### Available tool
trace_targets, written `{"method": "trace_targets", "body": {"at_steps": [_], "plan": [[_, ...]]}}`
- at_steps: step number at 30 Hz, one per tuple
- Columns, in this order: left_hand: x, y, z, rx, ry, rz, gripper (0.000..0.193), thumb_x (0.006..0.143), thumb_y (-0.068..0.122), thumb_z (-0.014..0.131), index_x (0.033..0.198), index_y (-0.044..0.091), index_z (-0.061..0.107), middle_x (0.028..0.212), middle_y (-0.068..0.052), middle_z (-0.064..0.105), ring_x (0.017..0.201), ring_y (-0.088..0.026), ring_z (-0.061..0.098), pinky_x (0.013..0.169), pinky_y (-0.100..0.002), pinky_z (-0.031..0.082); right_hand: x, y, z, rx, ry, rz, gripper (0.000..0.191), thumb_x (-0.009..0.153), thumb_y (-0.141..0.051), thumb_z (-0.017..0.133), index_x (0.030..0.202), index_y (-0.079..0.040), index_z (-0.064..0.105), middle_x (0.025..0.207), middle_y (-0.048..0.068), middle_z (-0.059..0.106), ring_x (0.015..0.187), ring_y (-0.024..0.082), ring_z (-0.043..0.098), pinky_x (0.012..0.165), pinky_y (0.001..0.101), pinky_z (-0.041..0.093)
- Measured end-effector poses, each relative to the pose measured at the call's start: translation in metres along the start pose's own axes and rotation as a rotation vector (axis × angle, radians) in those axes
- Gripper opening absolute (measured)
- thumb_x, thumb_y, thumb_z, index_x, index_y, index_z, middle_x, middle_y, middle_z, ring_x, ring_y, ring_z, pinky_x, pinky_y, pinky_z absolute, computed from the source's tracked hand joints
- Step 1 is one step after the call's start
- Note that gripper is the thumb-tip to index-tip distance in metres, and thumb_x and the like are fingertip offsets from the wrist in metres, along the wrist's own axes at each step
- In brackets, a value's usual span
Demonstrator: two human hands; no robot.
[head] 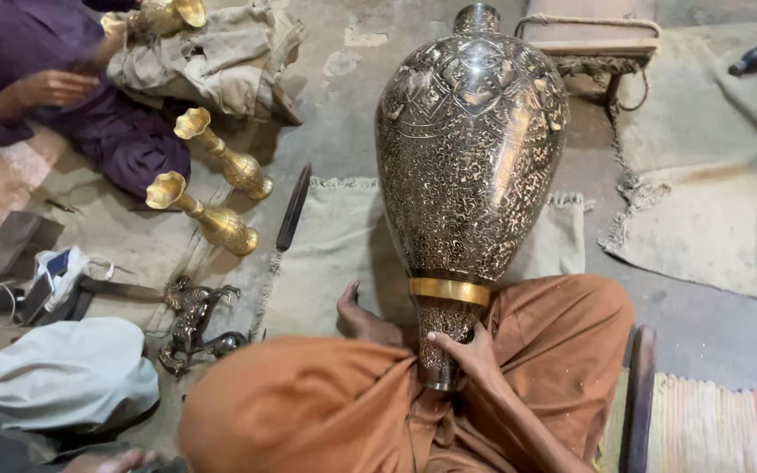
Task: The person sits on the floor with a large engraved metal vase held between the legs, positions a chisel against the vase surface with one hand, and taps the chisel with a wooden mallet held in the other hand to carve decorative patterns, repositioning the chisel repeatedly across the surface.
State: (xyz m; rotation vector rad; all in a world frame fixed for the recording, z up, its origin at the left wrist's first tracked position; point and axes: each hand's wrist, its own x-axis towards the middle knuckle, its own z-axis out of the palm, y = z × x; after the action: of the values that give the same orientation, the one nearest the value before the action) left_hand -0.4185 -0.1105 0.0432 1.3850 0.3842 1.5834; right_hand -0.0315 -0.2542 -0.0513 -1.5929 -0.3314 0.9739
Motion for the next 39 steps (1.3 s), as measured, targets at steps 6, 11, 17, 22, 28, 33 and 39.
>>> {"method": "trace_targets", "body": {"at_steps": [6,11,17,22,28,33,39], "plan": [[0.0,0.007,-0.023,-0.01,-0.033,-0.023,0.033,0.102,-0.007,0.059,0.132,0.003,0.052,0.1,-0.02,0.069,0.091,-0.028,0.074,0.084,-0.049,0.066,0.0,0.007,-0.014,0.014,-0.024,0.105,0.072,0.065,-0.03,0.09,0.12,0.007,0.062,0.097,0.019,0.076,0.081,0.027,0.074,0.074,0.0415,0.062],[0.004,0.005,-0.035,0.009,-0.07,-0.112,0.033,0.103,-0.006,0.061,0.133,0.005,0.051,0.098,-0.021,0.069,0.091,-0.028,0.075,0.084,-0.05,0.066,0.007,0.018,-0.022,-0.164,-0.009,0.095,0.081,0.063,-0.03,0.09,0.127,0.003,0.054,0.1,0.018,0.076,0.084,0.026,0.076,0.078,0.0393,0.065],[0.022,-0.039,0.014,0.084,-0.081,-0.199,0.032,0.1,-0.012,0.063,0.128,0.001,0.053,0.097,-0.023,0.069,0.088,-0.028,0.073,0.083,-0.049,0.064,0.004,0.029,-0.03,-0.143,-0.005,0.09,0.078,0.063,-0.03,0.092,0.124,0.007,0.06,0.103,0.02,0.077,0.088,0.027,0.076,0.081,0.0391,0.063],[0.056,-0.06,0.079,0.174,-0.066,-0.228,0.033,0.094,-0.014,0.062,0.123,-0.001,0.054,0.103,-0.022,0.068,0.088,-0.026,0.071,0.085,-0.047,0.064,0.002,0.031,-0.035,-0.093,0.036,-0.13,0.083,0.063,-0.025,0.093,0.13,0.006,0.055,0.112,0.017,0.073,0.098,0.025,0.071,0.087,0.0377,0.058],[0.04,-0.055,0.124,0.212,-0.038,-0.294,0.034,0.092,-0.015,0.063,0.122,-0.002,0.055,0.099,-0.021,0.067,0.086,-0.024,0.07,0.084,-0.045,0.065,0.006,0.042,-0.044,-0.072,0.008,0.038,0.083,0.06,-0.022,0.092,0.129,0.003,0.054,0.106,0.018,0.076,0.092,0.027,0.075,0.086,0.0401,0.062],[0.023,-0.048,0.128,0.226,-0.044,-0.259,0.026,0.095,-0.014,0.064,0.116,-0.003,0.053,0.096,-0.021,0.066,0.088,-0.024,0.071,0.087,-0.045,0.067,0.007,0.049,-0.052,-0.09,-0.032,0.175,0.085,0.058,-0.026,0.093,0.128,0.007,0.057,0.107,0.02,0.077,0.095,0.029,0.076,0.089,0.0414,0.063],[0.025,-0.064,0.127,0.251,-0.057,-0.305,0.023,0.094,-0.013,0.062,0.112,-0.002,0.052,0.097,-0.021,0.066,0.086,-0.024,0.071,0.082,-0.042,0.066,0.009,0.047,-0.051,-0.18,-0.013,0.139,0.092,0.06,-0.027,0.097,0.133,0.007,0.052,0.118,0.02,0.072,0.107,0.028,0.071,0.098,0.0393,0.056]]}}
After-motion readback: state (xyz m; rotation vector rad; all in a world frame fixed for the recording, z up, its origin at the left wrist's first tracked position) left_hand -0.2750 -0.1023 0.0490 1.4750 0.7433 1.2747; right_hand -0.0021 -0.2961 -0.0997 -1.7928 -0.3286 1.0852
